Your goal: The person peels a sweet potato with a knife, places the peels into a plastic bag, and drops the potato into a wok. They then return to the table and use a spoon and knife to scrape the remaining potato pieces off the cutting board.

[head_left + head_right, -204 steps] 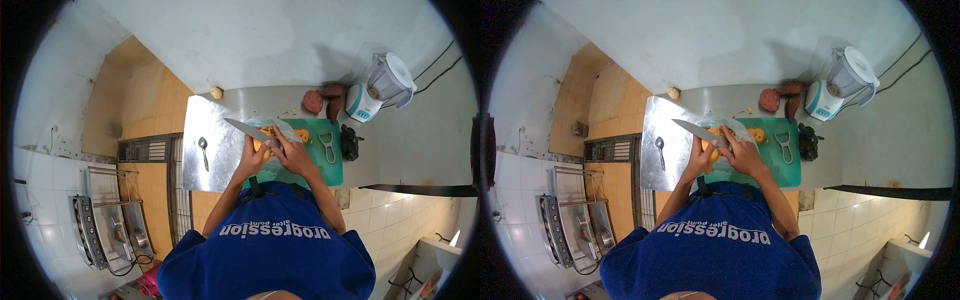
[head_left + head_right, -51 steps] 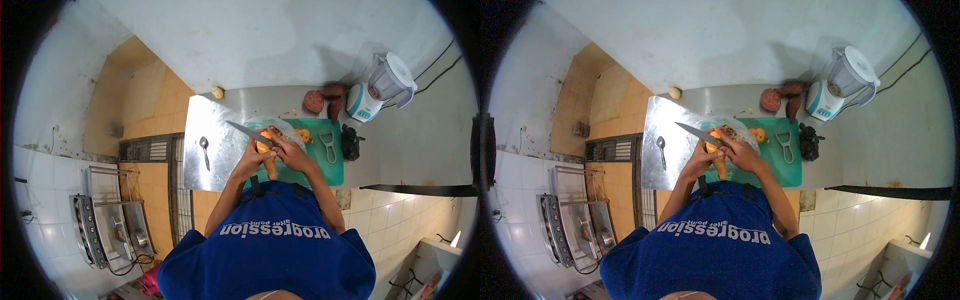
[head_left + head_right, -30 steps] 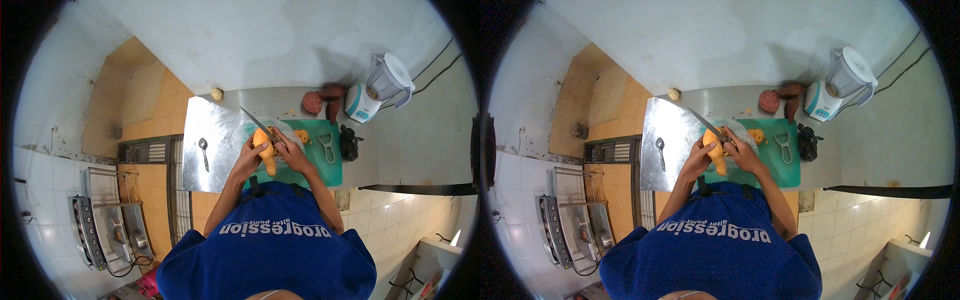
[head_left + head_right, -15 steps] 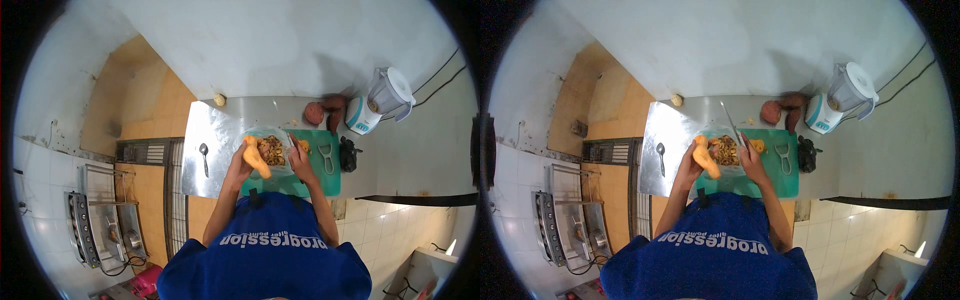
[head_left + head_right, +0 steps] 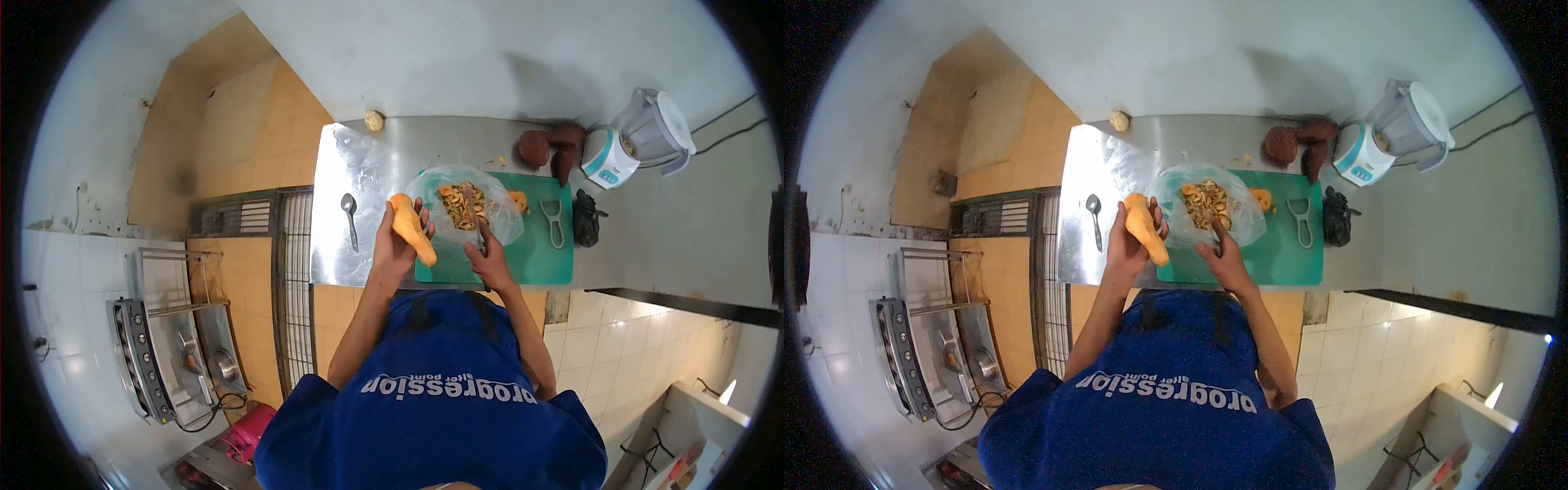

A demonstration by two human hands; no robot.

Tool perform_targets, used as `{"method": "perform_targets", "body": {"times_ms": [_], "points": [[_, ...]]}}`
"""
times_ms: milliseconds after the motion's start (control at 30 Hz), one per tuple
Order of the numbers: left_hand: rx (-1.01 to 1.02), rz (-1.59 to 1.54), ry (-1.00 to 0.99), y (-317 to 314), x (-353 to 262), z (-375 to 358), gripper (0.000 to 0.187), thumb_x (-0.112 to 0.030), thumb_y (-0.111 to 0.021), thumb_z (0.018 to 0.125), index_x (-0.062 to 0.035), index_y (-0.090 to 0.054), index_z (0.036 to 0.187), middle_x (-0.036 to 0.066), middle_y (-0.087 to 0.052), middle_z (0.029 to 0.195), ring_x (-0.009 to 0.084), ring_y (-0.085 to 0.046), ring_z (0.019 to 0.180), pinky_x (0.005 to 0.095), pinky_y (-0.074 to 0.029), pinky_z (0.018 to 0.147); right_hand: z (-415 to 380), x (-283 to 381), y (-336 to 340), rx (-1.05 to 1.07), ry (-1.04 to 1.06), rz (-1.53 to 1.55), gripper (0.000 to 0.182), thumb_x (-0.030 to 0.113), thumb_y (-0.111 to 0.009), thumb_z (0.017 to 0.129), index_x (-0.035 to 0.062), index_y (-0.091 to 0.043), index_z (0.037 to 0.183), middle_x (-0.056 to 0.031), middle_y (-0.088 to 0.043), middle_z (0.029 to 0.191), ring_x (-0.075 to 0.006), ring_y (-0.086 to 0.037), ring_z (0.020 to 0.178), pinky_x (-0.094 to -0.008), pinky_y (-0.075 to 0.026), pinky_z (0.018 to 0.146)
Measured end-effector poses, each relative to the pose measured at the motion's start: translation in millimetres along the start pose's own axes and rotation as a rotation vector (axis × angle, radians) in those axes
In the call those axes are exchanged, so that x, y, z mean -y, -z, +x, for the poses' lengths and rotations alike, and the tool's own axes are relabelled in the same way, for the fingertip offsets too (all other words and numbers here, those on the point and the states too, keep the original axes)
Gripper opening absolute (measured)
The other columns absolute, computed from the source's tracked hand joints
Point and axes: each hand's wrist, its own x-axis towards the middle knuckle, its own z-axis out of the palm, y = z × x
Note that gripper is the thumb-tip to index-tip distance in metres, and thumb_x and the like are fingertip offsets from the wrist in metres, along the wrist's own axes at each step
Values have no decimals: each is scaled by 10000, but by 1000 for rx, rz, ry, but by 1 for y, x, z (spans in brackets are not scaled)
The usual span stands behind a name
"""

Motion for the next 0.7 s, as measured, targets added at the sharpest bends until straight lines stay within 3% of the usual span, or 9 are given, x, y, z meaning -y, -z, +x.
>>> {"method": "perform_targets", "body": {"times_ms": [67,100,233,300,433,500,600,633,700], "points": [[-2,19,-26,-8,-8,1,403,-415,-501,1015,-108,-469,1274,60,-575,1164,211,-598,1004,441,-496,894,-1,9,-14,23,253,-100,762,254,-692,910,29,-305,1527,-31,-607,1057,-45,-457,691,-227,-426,587],[110,21,-9,-10,-12,1,400,-393,-508,1001,-103,-469,1275,62,-575,1139,215,-593,990,452,-490,892,-6,15,-22,38,157,-76,766,203,-715,888,50,-322,1526,-32,-610,1084,-46,-443,666,-226,-420,613],[223,-85,61,-7,-18,-10,409,-378,-521,968,-102,-475,1267,62,-573,1113,217,-589,961,463,-481,892,-19,30,-52,84,100,-28,770,195,-736,866,76,-347,1519,-41,-618,1113,-46,-460,672,-232,-433,625],[382,-109,100,6,-22,-1,420,-383,-526,937,-95,-497,1241,60,-569,1080,207,-577,952,460,-472,895,-19,35,-65,18,257,-188,773,219,-742,857,89,-355,1514,-56,-653,977,-62,-487,659,-235,-439,633],[387,-91,179,6,-25,0,422,-394,-509,954,-90,-513,1246,57,-584,1113,218,-577,1007,466,-468,926,-38,49,-76,-59,316,-326,770,274,-728,867,87,-353,1513,-105,-663,872,-137,-530,639,-285,-460,642],[176,-17,51,-13,-24,-10,432,-387,-493,969,-97,-526,1287,59,-618,1182,240,-597,1016,484,-478,929,-48,52,-79,-85,340,-435,742,329,-680,901,96,-345,1519,-135,-657,795,-228,-551,630,-338,-477,681],[191,-77,21,-5,-28,-4,436,-366,-481,1006,-99,-501,1350,63,-609,1263,245,-590,1093,473,-454,1003,-53,46,-81,-108,381,-453,700,360,-621,937,106,-338,1524,-150,-646,819,-289,-533,625,-385,-471,690],[196,-77,17,-6,-30,-4,436,-366,-481,1006,-99,-501,1350,63,-609,1263,245,-590,1093,473,-454,1003,-53,46,-79,-107,387,-455,700,360,-621,937,106,-338,1524,-150,-646,819,-289,-533,625,-385,-471,690],[331,-169,-34,-10,-33,-4,451,-348,-467,1033,-100,-449,1409,68,-575,1329,227,-551,1190,424,-406,1072,-50,49,-72,-66,261,-452,622,334,-544,988,98,-338,1525,-78,-589,786,-211,-480,584,-344,-441,636]]}}
